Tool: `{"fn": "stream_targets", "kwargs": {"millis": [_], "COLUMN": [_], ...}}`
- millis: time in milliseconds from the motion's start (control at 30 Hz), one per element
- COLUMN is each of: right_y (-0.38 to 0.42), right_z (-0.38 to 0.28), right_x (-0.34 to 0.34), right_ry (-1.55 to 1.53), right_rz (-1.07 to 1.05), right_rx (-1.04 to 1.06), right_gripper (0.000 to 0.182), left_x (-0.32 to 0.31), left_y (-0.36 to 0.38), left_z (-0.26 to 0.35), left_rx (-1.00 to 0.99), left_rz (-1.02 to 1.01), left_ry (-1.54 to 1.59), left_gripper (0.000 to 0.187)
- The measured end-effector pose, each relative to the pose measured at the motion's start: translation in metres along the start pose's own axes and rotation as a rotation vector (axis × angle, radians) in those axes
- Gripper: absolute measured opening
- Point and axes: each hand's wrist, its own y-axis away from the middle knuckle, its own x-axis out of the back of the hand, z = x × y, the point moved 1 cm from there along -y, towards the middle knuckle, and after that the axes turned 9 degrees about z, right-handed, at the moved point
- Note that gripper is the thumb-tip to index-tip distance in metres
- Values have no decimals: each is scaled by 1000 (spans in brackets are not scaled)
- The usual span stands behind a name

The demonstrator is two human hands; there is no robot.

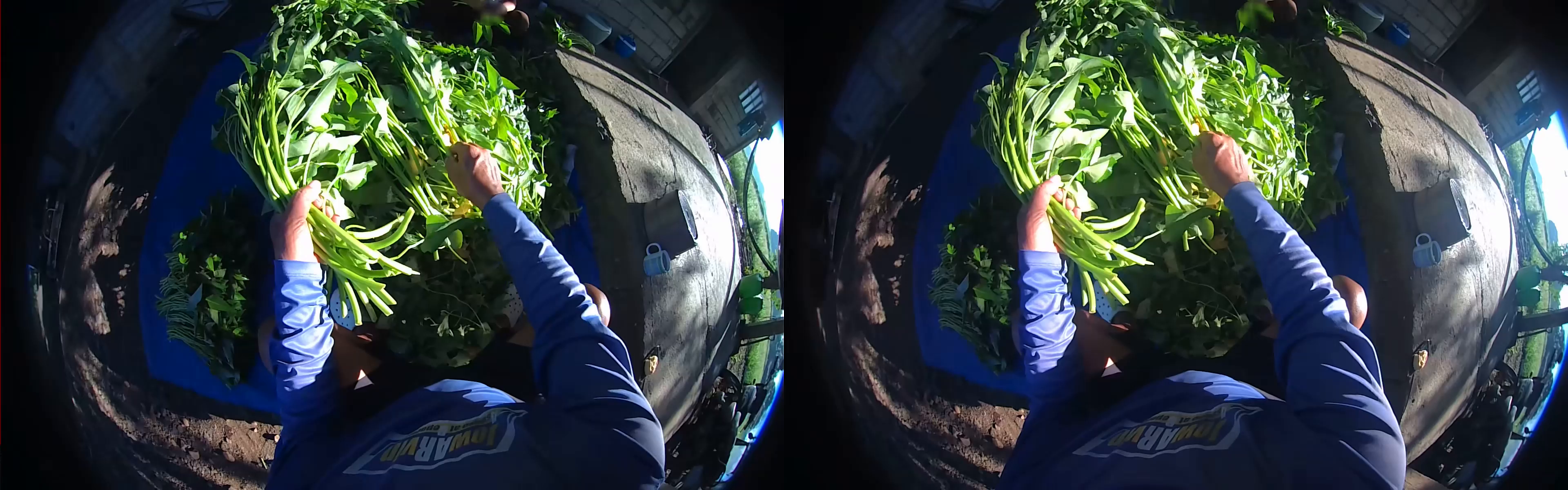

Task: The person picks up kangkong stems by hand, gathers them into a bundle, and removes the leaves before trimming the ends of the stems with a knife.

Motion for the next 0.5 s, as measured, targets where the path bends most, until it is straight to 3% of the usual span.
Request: {"fn": "stream_targets", "kwargs": {"millis": [33, 67, 100, 200, 300, 433, 500], "right_y": [-6, -11, -21, -38, -42, -24, -18], "right_z": [1, 3, -14, -27, -31, -50, -54], "right_x": [1, 4, 33, 90, 131, 168, 171], "right_ry": [-3, -75, -149, -478, -733, -808, -930], "right_rz": [26, 197, -58, -163, -201, -154, -53], "right_rx": [41, 106, -181, -286, -364, -311, -270], "right_gripper": [37, 28, 35, 44, 45, 44, 42], "left_x": [-1, 3, 3, 6, 11, 3, 9], "left_y": [2, -2, -1, -2, -15, -5, -10], "left_z": [1, -2, -1, 1, -17, -1, -16], "left_rx": [-3, -5, -18, -102, -273, -42, -69], "left_rz": [2, -37, -17, 45, 17, -82, -112], "left_ry": [6, 15, -17, -156, 5, -85, -53], "left_gripper": [27, 26, 26, 27, 26, 25, 23]}}
